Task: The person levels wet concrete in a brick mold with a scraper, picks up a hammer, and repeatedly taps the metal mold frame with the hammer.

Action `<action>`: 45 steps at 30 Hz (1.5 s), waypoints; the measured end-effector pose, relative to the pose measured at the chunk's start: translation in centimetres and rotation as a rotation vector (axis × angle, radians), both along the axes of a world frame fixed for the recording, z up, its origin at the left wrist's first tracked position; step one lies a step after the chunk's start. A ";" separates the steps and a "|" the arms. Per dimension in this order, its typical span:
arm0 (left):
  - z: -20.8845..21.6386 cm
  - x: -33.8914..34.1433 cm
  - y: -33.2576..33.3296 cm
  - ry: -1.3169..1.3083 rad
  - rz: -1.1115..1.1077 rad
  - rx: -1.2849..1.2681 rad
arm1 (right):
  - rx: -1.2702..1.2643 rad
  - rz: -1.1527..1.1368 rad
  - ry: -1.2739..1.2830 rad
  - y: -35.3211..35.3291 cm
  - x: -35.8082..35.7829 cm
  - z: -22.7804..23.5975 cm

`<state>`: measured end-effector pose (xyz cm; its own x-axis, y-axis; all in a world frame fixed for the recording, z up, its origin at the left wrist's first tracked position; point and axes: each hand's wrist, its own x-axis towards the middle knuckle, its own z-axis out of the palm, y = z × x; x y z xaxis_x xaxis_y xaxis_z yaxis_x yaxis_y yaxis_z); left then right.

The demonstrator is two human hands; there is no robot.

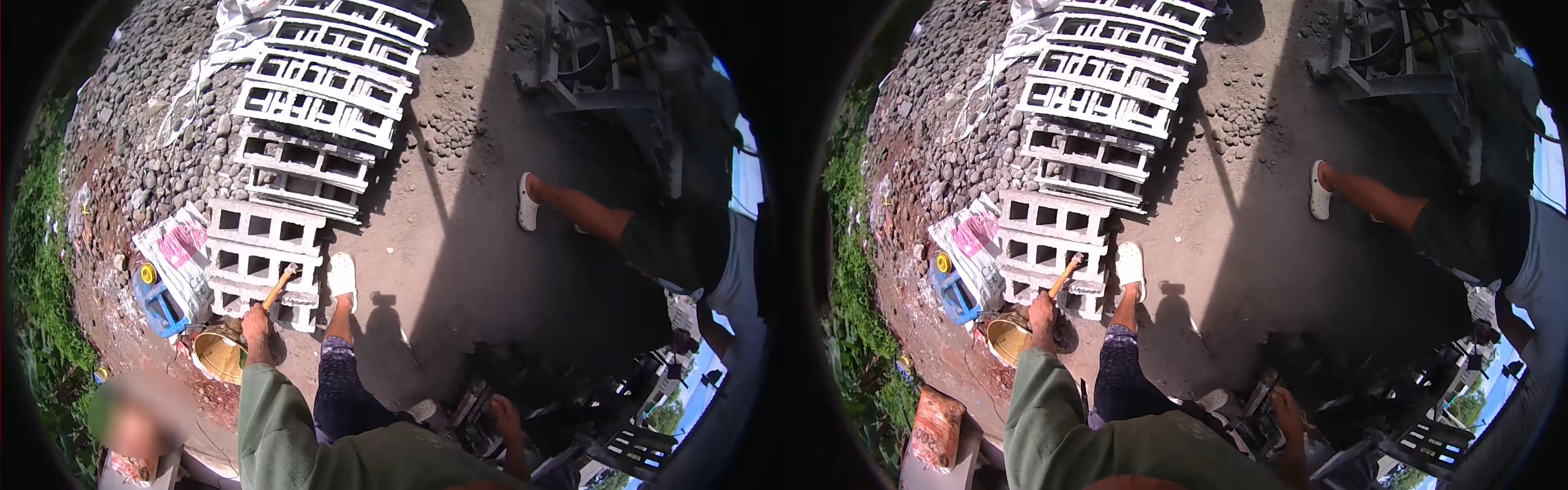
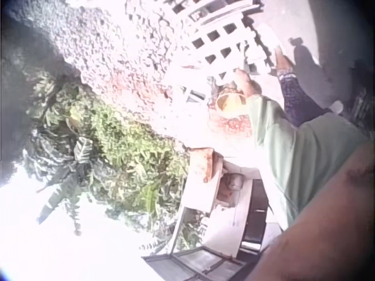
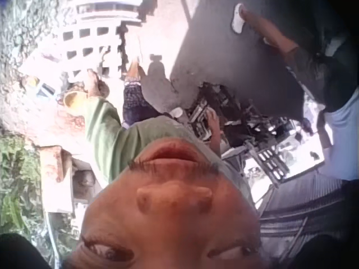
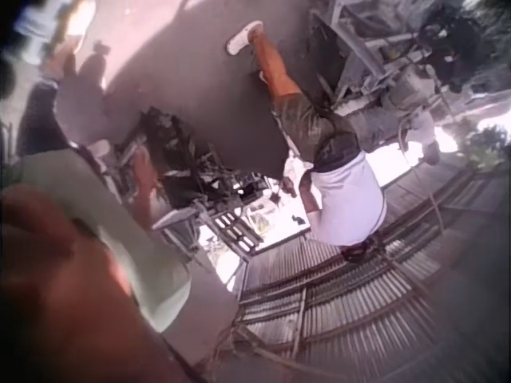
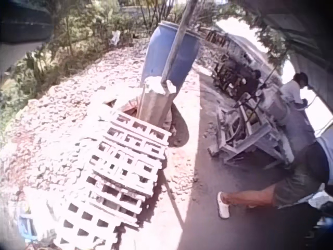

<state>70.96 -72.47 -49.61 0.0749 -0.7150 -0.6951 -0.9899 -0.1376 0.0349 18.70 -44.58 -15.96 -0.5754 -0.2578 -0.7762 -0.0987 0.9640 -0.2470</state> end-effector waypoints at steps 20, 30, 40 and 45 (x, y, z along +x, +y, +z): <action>33.3 -30.1 21.5 0.989 -0.908 0.313 | -0.837 0.149 0.564 18.2 13.1 7.6; 65.5 -42.6 40.3 1.036 -1.680 0.464 | -0.612 0.125 1.185 33.8 6.0 17.6; 73.0 -55.5 42.4 2.628 -0.764 0.827 | -1.026 0.068 1.220 30.3 -8.8 31.7; 80.3 -60.4 42.3 2.801 -0.949 0.822 | -1.128 0.185 1.197 28.5 -15.9 39.3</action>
